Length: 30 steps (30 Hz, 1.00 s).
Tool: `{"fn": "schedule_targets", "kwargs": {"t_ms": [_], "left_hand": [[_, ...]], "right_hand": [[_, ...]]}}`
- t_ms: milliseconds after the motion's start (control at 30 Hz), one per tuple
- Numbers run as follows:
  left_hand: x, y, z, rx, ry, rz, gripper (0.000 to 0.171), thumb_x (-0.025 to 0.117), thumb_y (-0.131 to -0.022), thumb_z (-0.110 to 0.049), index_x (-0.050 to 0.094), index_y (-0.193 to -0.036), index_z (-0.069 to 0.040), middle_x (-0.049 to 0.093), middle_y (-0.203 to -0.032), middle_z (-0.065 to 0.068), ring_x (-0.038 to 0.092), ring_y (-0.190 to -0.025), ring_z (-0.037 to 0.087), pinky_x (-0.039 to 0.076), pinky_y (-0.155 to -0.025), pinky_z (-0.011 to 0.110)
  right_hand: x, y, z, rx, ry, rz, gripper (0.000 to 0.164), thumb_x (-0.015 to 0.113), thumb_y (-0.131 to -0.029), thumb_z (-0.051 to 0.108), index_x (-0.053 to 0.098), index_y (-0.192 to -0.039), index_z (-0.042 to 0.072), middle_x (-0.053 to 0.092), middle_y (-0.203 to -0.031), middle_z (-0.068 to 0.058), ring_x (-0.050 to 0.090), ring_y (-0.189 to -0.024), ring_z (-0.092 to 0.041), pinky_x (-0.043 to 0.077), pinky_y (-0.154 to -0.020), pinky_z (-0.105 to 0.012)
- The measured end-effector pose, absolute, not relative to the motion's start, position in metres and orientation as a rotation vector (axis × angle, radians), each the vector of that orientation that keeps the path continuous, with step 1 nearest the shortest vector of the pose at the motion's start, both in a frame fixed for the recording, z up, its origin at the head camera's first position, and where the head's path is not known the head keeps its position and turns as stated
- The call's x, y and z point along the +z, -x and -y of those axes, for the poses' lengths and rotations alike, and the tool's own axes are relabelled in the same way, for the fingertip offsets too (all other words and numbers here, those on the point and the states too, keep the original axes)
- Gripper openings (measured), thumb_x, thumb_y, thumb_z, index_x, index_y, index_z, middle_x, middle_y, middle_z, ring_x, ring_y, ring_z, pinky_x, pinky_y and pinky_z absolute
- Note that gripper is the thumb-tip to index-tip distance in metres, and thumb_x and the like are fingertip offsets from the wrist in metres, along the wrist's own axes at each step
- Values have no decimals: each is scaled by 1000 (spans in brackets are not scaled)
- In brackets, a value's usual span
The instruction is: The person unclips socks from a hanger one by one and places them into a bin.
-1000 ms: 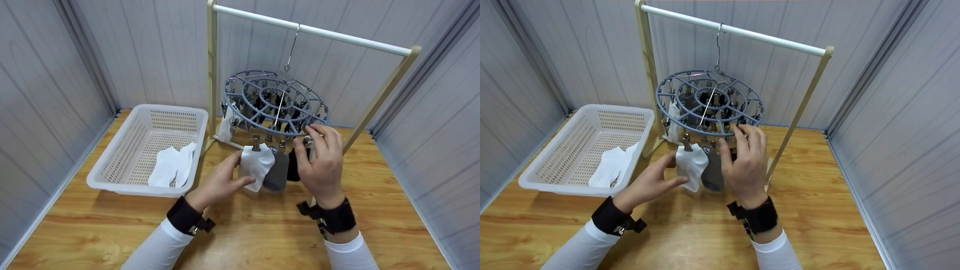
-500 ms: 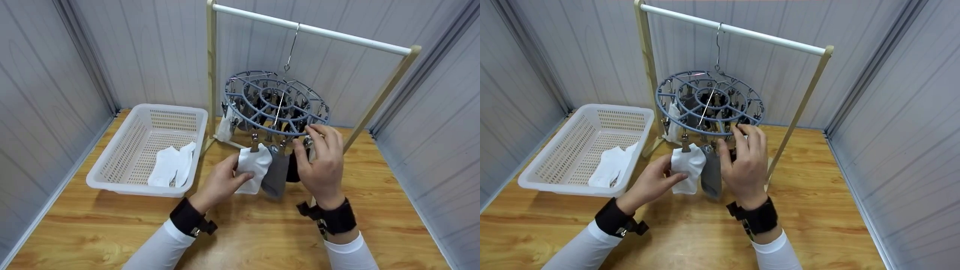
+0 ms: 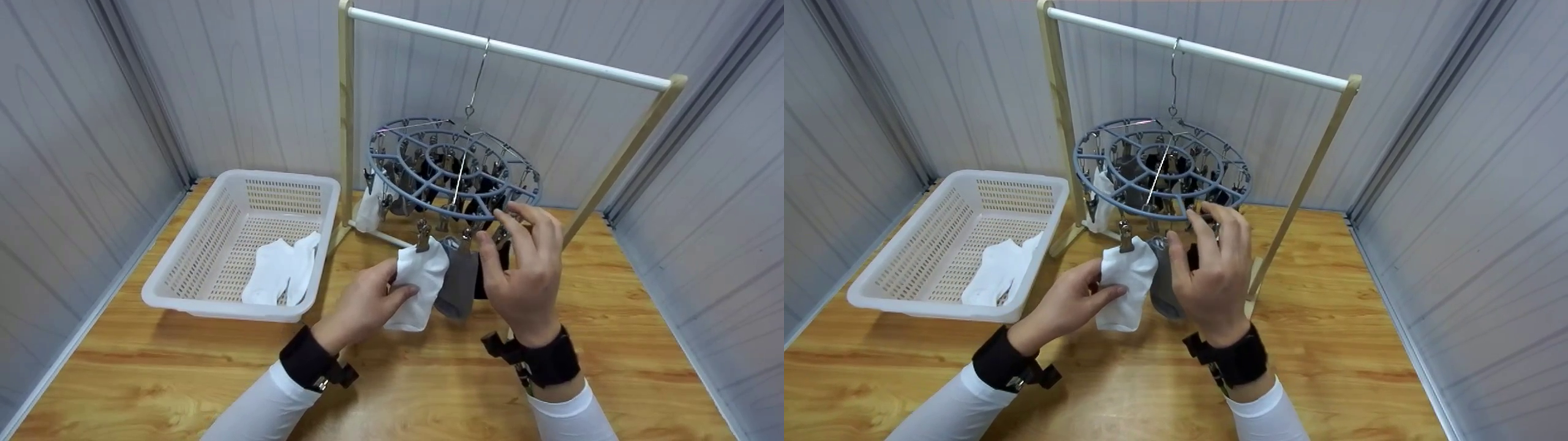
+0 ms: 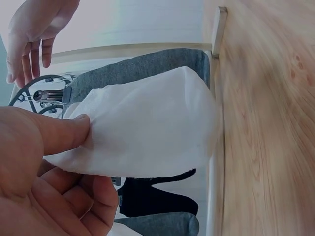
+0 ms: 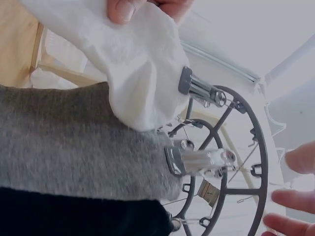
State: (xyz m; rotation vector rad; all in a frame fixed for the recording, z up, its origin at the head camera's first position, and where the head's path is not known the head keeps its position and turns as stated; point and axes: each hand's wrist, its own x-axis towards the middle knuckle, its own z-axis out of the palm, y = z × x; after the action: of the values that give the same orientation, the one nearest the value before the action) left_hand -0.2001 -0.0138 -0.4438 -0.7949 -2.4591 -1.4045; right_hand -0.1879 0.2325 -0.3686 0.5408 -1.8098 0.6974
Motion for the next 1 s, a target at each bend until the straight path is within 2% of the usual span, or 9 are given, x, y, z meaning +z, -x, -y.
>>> {"fn": "schedule_targets", "kwargs": {"t_ms": [167,433,667,833,900,1000], "left_hand": [[-443,199,13,-1409,818,2474,17,82,-104,-16,70,-111,-6,72,-92,1,65,-81,15,56,-69,35],[-441,197,12,-1448,826,2500,18,82,-104,-17,73,-116,-7,78,-103,4,71,-90,16,60,-77,37],[-440,197,12,-1449,858,2513,19,80,-105,-15,74,-120,-5,80,-111,8,75,-97,20,63,-83,42],[-440,198,12,-1442,905,2494,19,80,-105,-15,76,-121,-5,80,-114,9,76,-100,21,63,-84,42],[-440,198,12,-1434,914,2492,17,80,-105,-16,76,-118,-6,80,-111,7,74,-97,19,62,-82,40],[-440,198,12,-1402,927,2489,12,80,-105,-17,74,-110,-7,76,-102,3,69,-87,15,59,-76,36]], "right_hand": [[-370,185,-226,707,-589,1774,32,78,-99,18,81,-124,-2,72,-128,-23,61,-111,-43,42,-90,-46],[-372,181,-219,750,-714,1824,26,79,-100,15,82,-120,-1,76,-109,-16,64,-94,-35,48,-83,-40],[-383,186,-217,797,-722,1955,28,79,-102,15,80,-123,-3,78,-113,-15,71,-104,-33,55,-92,-39],[-389,189,-216,865,-737,2062,31,79,-103,13,75,-129,-4,75,-115,-15,70,-99,-33,56,-85,-38],[-391,191,-217,887,-734,2091,33,79,-104,13,74,-132,-4,75,-117,-15,70,-98,-32,56,-83,-40],[-394,194,-217,966,-724,2125,35,78,-105,11,72,-136,-4,75,-122,-14,72,-102,-30,59,-88,-44]]}}
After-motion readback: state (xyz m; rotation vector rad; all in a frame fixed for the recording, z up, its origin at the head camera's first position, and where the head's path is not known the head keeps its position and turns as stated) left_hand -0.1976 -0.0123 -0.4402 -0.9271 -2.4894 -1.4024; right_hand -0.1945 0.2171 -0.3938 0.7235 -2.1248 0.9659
